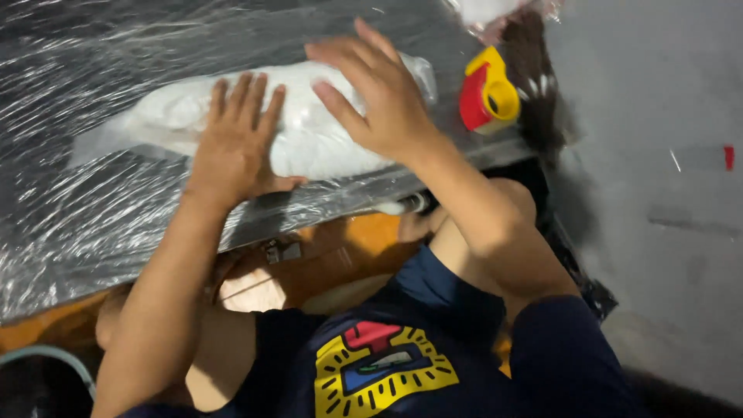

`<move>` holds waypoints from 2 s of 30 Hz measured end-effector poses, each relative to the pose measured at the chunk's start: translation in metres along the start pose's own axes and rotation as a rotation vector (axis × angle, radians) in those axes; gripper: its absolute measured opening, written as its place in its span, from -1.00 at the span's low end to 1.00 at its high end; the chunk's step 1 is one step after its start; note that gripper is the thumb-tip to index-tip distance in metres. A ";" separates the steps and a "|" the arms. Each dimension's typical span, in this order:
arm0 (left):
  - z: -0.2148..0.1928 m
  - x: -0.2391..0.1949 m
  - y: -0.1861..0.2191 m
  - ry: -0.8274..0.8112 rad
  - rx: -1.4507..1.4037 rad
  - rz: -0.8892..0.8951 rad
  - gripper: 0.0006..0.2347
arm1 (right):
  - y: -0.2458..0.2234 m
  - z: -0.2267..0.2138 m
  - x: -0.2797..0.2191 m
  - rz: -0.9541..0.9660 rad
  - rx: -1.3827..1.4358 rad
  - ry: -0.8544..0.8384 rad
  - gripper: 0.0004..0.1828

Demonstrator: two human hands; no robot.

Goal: The person ties a white bubble-wrapped package, presses and smooths it on a table, and then places it into a black plastic bag. The person uses a tape dispenser to secure the package before bagging it.

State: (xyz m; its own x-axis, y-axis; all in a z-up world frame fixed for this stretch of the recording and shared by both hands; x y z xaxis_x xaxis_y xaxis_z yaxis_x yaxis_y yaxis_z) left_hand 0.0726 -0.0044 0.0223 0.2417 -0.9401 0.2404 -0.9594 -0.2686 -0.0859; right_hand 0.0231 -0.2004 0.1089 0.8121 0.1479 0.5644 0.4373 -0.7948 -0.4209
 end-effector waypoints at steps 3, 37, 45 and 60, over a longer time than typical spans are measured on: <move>0.001 0.001 0.000 -0.117 0.012 -0.056 0.13 | -0.017 -0.065 -0.065 0.070 0.158 0.028 -0.79; -0.006 0.036 -0.001 -0.198 0.023 -0.095 0.25 | 0.203 -0.079 -0.492 1.594 -0.138 0.365 -0.77; 0.011 0.034 -0.010 -0.265 0.004 -0.140 0.31 | 0.157 -0.210 -0.504 1.561 -0.093 0.921 -0.90; -0.046 0.035 -0.022 0.313 -0.855 -0.492 -0.25 | -0.063 -0.114 -0.086 0.038 -0.066 0.282 -0.81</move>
State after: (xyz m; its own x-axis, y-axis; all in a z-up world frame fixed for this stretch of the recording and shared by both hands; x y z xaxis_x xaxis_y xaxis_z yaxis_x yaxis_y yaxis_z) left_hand 0.0957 -0.0214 0.0775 0.7040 -0.6371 0.3139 -0.5767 -0.2549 0.7762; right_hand -0.1179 -0.2303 0.1676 0.6839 -0.0449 0.7282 0.3753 -0.8343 -0.4039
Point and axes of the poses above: each hand's wrist, its own x-axis towards the middle knuckle, its own z-axis out of the palm, y = z × x, the point moved 5 cm from there along x, towards the middle knuckle, and after that the axes turned 14 degrees about z, right-handed, at the moved point
